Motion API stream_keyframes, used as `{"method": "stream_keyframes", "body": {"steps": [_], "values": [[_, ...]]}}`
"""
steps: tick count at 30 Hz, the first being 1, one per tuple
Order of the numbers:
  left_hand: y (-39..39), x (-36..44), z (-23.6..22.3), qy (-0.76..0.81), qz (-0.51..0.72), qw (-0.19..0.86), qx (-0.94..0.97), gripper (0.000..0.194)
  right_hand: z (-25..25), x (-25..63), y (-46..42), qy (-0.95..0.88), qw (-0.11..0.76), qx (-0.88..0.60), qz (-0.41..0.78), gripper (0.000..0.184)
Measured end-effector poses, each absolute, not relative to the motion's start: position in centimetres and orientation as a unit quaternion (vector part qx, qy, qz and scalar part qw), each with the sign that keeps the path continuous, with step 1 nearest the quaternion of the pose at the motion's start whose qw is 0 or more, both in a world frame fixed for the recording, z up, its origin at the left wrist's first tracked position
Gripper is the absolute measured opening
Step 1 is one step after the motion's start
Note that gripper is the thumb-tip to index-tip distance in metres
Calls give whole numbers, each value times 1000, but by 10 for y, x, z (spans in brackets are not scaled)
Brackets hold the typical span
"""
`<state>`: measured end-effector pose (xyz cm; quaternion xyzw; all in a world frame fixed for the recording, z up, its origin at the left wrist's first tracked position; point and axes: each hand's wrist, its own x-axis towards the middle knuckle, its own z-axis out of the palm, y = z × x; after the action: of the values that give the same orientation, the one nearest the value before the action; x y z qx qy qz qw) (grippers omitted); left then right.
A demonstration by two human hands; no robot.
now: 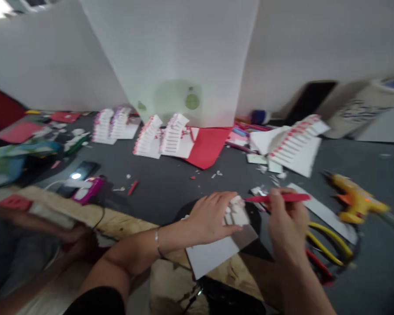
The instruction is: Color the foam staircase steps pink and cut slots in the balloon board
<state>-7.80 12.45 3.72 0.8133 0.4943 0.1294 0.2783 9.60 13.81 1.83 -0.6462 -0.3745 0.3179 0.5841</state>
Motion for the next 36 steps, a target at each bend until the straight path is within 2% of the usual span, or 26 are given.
{"method": "stream_keyframes", "body": {"steps": [4, 15, 19, 31, 36], "values": [[123, -78, 33, 482, 129, 295, 815, 80, 14, 104, 136, -384, 529, -697, 297, 30], [126, -80, 40, 479, 141, 291, 816, 73, 18, 101, 139, -390, 588, -644, 296, 34], [126, -80, 39, 479, 141, 284, 819, 73, 20, 101, 138, -416, 573, -619, 340, 34], [126, -80, 40, 491, 142, 272, 815, 72, 20, 101, 138, -407, 578, -631, 320, 31], [126, -80, 42, 496, 131, 278, 812, 75, 18, 102, 139, -423, 569, -608, 356, 27]]}}
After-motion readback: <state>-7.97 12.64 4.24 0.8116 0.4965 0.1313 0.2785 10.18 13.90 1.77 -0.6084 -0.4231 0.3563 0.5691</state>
